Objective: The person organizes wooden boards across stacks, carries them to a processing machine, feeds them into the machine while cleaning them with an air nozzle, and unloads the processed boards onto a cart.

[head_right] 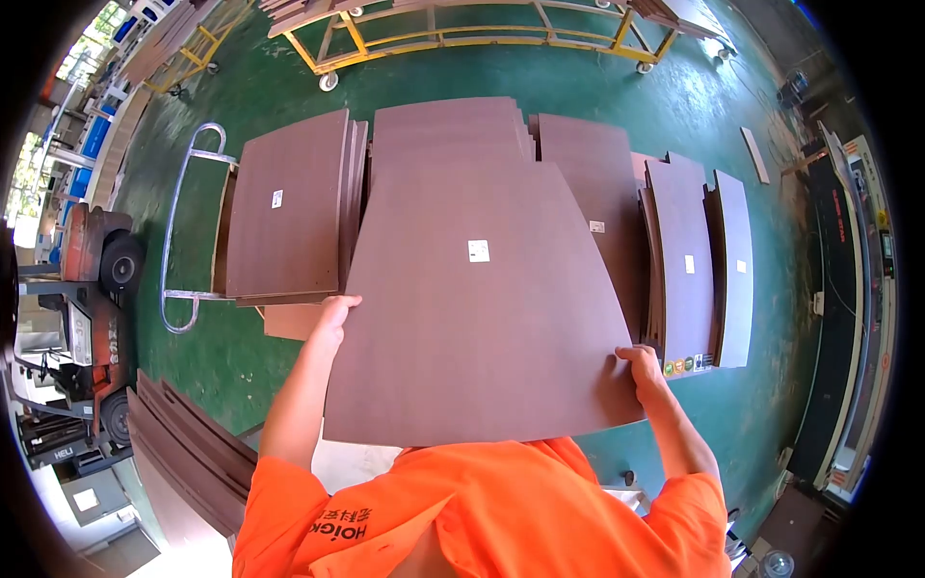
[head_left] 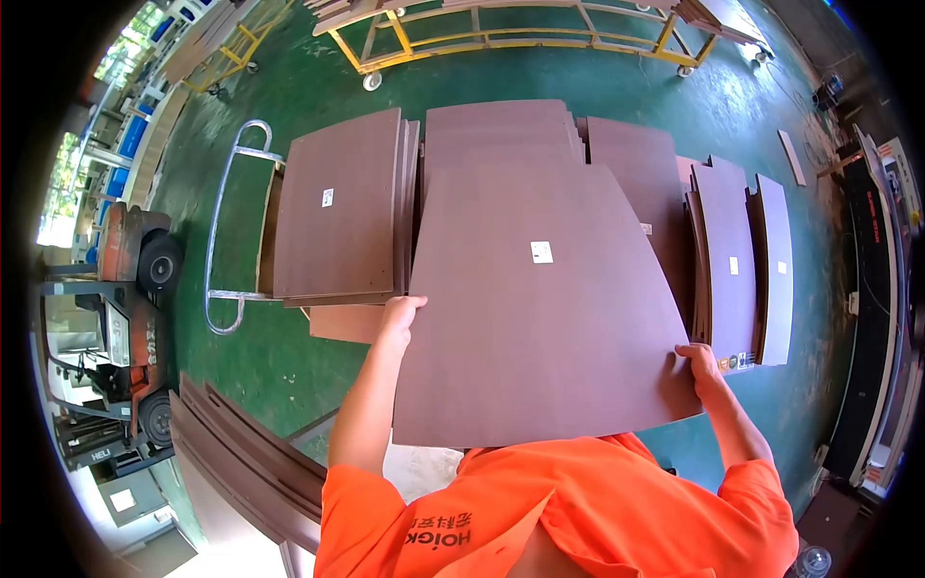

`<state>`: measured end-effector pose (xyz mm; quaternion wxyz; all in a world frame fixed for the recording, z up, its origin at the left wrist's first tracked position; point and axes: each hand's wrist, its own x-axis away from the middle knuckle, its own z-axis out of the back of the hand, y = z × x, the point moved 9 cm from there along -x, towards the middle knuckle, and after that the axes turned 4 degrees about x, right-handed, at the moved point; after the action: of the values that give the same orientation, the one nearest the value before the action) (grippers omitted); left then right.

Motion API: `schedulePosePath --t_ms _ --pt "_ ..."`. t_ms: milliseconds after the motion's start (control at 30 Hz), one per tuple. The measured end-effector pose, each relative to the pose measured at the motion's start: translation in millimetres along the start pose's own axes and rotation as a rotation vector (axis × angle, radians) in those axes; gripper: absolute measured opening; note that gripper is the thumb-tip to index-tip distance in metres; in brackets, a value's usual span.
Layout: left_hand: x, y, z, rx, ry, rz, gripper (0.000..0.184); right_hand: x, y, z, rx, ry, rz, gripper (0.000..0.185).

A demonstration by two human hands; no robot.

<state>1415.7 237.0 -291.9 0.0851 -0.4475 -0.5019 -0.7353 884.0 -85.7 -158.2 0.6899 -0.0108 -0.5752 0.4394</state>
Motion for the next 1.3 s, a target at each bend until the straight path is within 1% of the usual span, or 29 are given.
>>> schedulePosePath --t_ms 67,100,167,200,267,300,400,433,467,500,533,567,600,633,667,700,733,767,800,833,867,933,1000,1033,1133,1167,1200,1233,1300 --pt "3.5 -5.9 -13.7 -0.057 -0.028 0.048 0.041 -2.7 -5.9 9.0 0.023 0.082 0.016 0.026" --pt "57.6 28.3 -31.8 -0.085 -0.005 0.048 0.045 -9.8 -8.6 5.6 0.025 0.037 -0.02 0.027" --pt "76.7 9.3 -24.3 -0.031 -0.141 0.069 0.043 -28.0 -12.9 0.5 0.033 -0.056 -0.087 0.028" --pt "90.7 -2.3 -18.3 0.002 -0.205 0.073 0.042 -42.2 -14.1 -0.2 0.036 -0.046 -0.104 0.028" --pt "119.8 -21.3 2.2 -0.175 -0.169 0.069 0.039 -77.3 -14.8 -12.6 0.038 -0.026 -0.13 0.028" --pt "125.6 -28.2 6.8 -0.17 -0.159 0.09 0.036 -89.8 -19.6 -20.6 0.042 -0.006 -0.121 0.028" --pt "91.4 -33.7 10.3 -0.202 -0.099 -0.022 0.035 -150.8 -17.3 -50.6 0.07 -0.092 -0.045 0.03" --pt "81.3 -28.8 10.1 -0.258 -0.072 -0.075 0.045 -191.2 -4.5 -62.3 0.281 -0.105 0.104 0.035" --pt "79.3 -28.0 21.3 -0.533 0.102 -0.146 0.048 -217.3 0.3 -71.3 0.494 -0.115 0.258 0.039" --pt "79.9 -23.5 28.7 -0.804 0.28 -0.215 0.051 -179.0 -24.0 -86.9 1.017 -0.02 0.273 0.055" --pt "85.6 -14.4 34.7 -1.076 0.466 -0.279 0.054 -149.0 -41.6 -104.1 1.35 0.079 0.493 0.067" --pt "90.7 -17.2 44.3 -0.972 0.447 -0.254 0.062 -149.4 -34.3 -111.3 1.369 0.065 0.473 0.07" --pt "96.2 -23.0 52.4 -0.923 0.46 -0.284 0.063 -158.7 -21.5 -122.6 1.394 0.045 0.46 0.073" --pt "104.6 -33.0 65.4 -0.877 0.481 -0.306 0.063 -185.8 6.0 -129.5 1.191 -0.083 0.359 0.072" --pt "116.9 -45.0 81.7 -0.824 0.52 -0.319 0.063 -238.5 47.5 -134.2 1.0 -0.219 0.262 0.071" --pt "129.3 -53.6 89.6 -0.823 0.532 -0.359 0.06 -303.5 94.1 -153.7 1.434 -0.169 0.878 0.059" --pt "147.4 -60.7 98.5 -0.773 0.559 -0.398 0.055 -238.0 50.4 -169.2 1.363 -0.118 0.659 0.052" --pt "168.0 -60.5 109.4 -0.725 0.577 -0.382 0.053 -272.1 76.8 -201.0 1.582 -0.215 0.951 0.054" --pt "183.0 -73.3 127.8 -0.701 0.614 -0.369 0.054 -271.1 83.9 -225.3 1.628 -0.34 0.837 0.055" --pt "214.7 -72.0 144.9 -0.646 0.691 -0.318 0.053 -247.4 79.3 -253.8 1.568 -0.466 1.014 0.056" --pt "245.4 -69.3 163.4 -0.61 0.743 -0.357 0.051 -298.7 106.6 -282.1 1.593 -0.48 1.372 0.042" --pt "302.6 -76.1 212.7 -0.586 0.958 -0.39 0.049 -329.5 96.1 -329.6 1.195 -0.532 0.839 0.025" --pt "360.0 -83.7 264.8 -0.594 1.158 -0.398 0.048 -256.6 55.9 -391.8 1.177 -0.651 0.69 0.025" --pt "390.4 -88.7 292.8 -0.589 1.275 -0.387 0.048 -201.2 28.7 -425.2 1.169 -0.703 0.613 0.027" --pt "472.8 -120.7 380.6 -0.579 1.585 -0.287 0.052 -95.3 -22.3 -534.8 1.152 -0.778 0.825 0.032" --pt "496.3 -136.7 409.3 -0.569 1.625 -0.202 0.056 -70.5 -31.2 -569.4 1.131 -0.789 0.912 0.037" --pt "517.1 -155.1 434.6 -0.555 1.662 -0.113 0.059 -32.9 -33.9 -603.1 1.13 -0.887 0.986 0.037" --pt "528.6 -183.7 460.4 -0.567 1.708 0.044 0.07 11.6 -37.7 -635.2 1.13 -0.987 1.057 0.038" --pt "540.7 -220.8 490.2 -0.563 1.704 0.263 0.074 87.7 -32.4 -695.1 1.098 -1.122 1.154 0.039"
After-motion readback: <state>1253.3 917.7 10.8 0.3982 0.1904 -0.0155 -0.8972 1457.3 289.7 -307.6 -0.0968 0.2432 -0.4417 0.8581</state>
